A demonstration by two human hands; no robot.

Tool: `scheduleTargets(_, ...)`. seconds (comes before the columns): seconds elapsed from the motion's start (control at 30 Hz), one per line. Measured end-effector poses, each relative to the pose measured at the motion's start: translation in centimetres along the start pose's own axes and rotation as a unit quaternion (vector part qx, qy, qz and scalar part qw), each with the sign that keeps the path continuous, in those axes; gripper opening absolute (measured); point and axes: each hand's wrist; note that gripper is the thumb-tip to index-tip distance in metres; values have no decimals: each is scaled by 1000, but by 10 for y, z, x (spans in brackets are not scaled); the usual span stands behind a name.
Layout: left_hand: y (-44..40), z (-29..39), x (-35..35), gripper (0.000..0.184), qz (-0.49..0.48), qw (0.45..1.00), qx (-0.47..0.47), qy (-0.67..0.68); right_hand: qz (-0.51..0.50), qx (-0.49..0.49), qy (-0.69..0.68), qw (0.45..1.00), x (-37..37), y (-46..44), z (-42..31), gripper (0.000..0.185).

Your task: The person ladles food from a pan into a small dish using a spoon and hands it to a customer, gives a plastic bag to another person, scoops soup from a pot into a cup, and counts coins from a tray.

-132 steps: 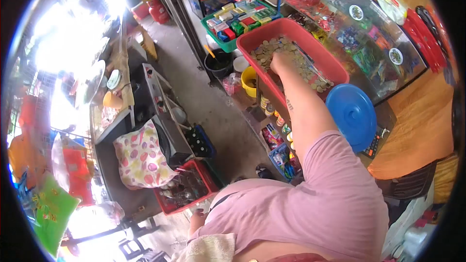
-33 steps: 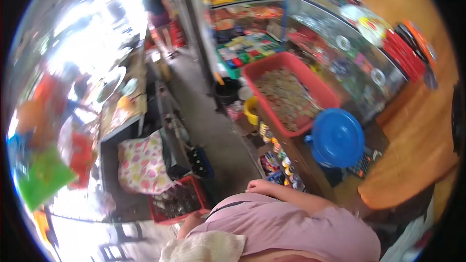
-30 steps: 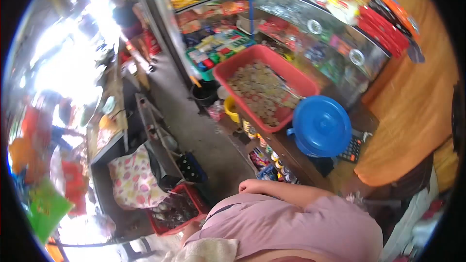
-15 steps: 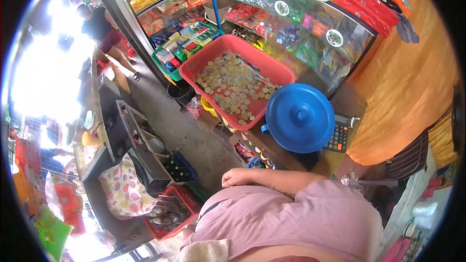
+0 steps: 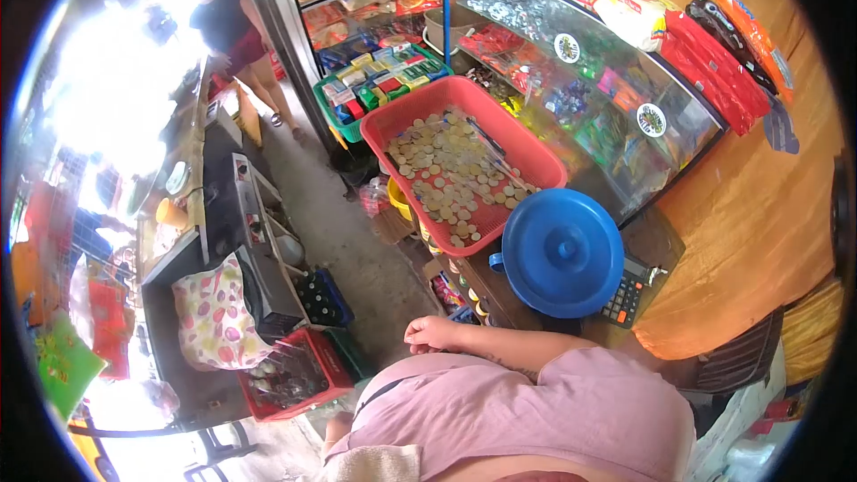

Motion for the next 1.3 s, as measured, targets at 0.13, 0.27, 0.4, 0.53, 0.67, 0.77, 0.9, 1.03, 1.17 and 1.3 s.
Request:
scheduleTargets(0.13,18,-1,3,35,-59,991,117,-30,5,-12,-4,1000,-4,-1,-5,20)
scheduleTargets(0.27,34,4,-1,39,26,991,127,22,34,10,11,999,-12,-17,10,19)
scheduleTargets(0.4,82,27,-5,47,54,978,200,27,52,-73,-33,995,-41,-22,7,16)
scheduleTargets(0.53,160,105,43,46,102,934,310,144,-14,-138,-12,990,-97,-28,-3,15)
scheduleTargets(0.67,228,45,-33,45,98,921,330,183,-79,-122,110,983,-162,-27,-8,15)
scheduleTargets(0.77,291,8,-98,43,94,898,380,203,-129,-80,174,973,-210,-31,-4,15)
scheduleTargets(0.9,371,-13,-168,48,135,857,447,219,-145,-14,245,958,-267,-57,38,14)
scheduleTargets(1.03,425,-37,-236,41,148,819,450,324,-169,32,305,937,-313,-57,57,13)
scheduleTargets(1.17,442,-45,-262,42,178,820,437,323,-211,92,409,883,-348,-39,47,15)
scheduleTargets(1.3,448,-26,-258,39,203,824,421,322,-275,57,379,882,-352,-65,55,16)
Point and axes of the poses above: each hand's wrist, its own y-axis away from the middle knuckle, its own x-axis out of the back of the hand, z = x × y, and after that the axes turned 6 degrees about -x, right-handed
